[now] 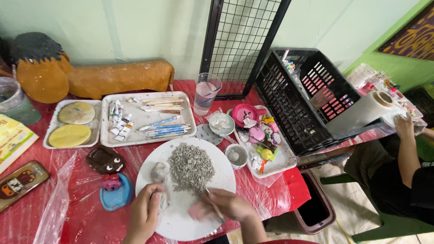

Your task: The person shapes a lump of clay on a white plate, pressing and pinching it with their fingers, dipping fingers into a small bowl of water, and using a small wooden tool to refine the clay form.

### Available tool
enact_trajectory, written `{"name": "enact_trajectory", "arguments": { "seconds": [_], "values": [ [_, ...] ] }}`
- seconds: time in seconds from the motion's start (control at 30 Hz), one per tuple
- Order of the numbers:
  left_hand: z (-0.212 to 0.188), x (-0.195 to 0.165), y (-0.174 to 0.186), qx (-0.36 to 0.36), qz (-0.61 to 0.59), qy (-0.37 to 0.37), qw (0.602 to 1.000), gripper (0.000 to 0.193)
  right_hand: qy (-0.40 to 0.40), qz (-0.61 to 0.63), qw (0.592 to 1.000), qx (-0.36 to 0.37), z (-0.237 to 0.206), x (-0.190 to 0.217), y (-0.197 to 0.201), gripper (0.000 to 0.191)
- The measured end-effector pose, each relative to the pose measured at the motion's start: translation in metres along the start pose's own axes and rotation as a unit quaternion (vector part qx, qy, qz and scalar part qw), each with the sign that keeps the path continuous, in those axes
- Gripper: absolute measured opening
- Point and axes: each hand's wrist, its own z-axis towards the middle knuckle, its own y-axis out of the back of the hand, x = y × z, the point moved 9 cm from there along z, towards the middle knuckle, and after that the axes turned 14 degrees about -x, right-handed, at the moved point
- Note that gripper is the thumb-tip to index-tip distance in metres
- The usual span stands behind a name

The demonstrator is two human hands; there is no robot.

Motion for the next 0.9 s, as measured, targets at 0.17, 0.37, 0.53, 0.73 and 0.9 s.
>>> {"name": "enact_trajectory", "arguments": {
  "seconds": [0.17, 0.37, 0.53, 0.73, 0.9],
  "values": [
    [0.000, 0.003, 0.019, 0.016, 0.079, -0.059, 0.995, 0.024, 0.087, -0.199, 0.877, -0.430, -0.065, 0.006, 0.144, 0.027],
    [0.008, 0.004, 0.000, 0.057, 0.132, -0.031, 0.989, 0.030, 0.149, -0.509, 0.606, -0.593, -0.084, 0.003, 0.162, 0.026],
    [0.007, -0.030, -0.023, 0.130, 0.128, -0.159, 0.970, 0.026, 0.207, -0.495, 0.568, -0.625, -0.074, 0.003, 0.126, 0.033],
    [0.019, -0.049, -0.004, 0.036, 0.124, -0.208, 0.970, 0.021, 0.273, -0.475, 0.621, -0.561, -0.076, 0.080, 0.060, 0.064],
    [0.016, -0.051, -0.013, 0.043, 0.128, -0.201, 0.970, 0.023, 0.284, -0.633, 0.687, -0.217, 0.010, 0.097, -0.048, 0.131]
  ]
}}
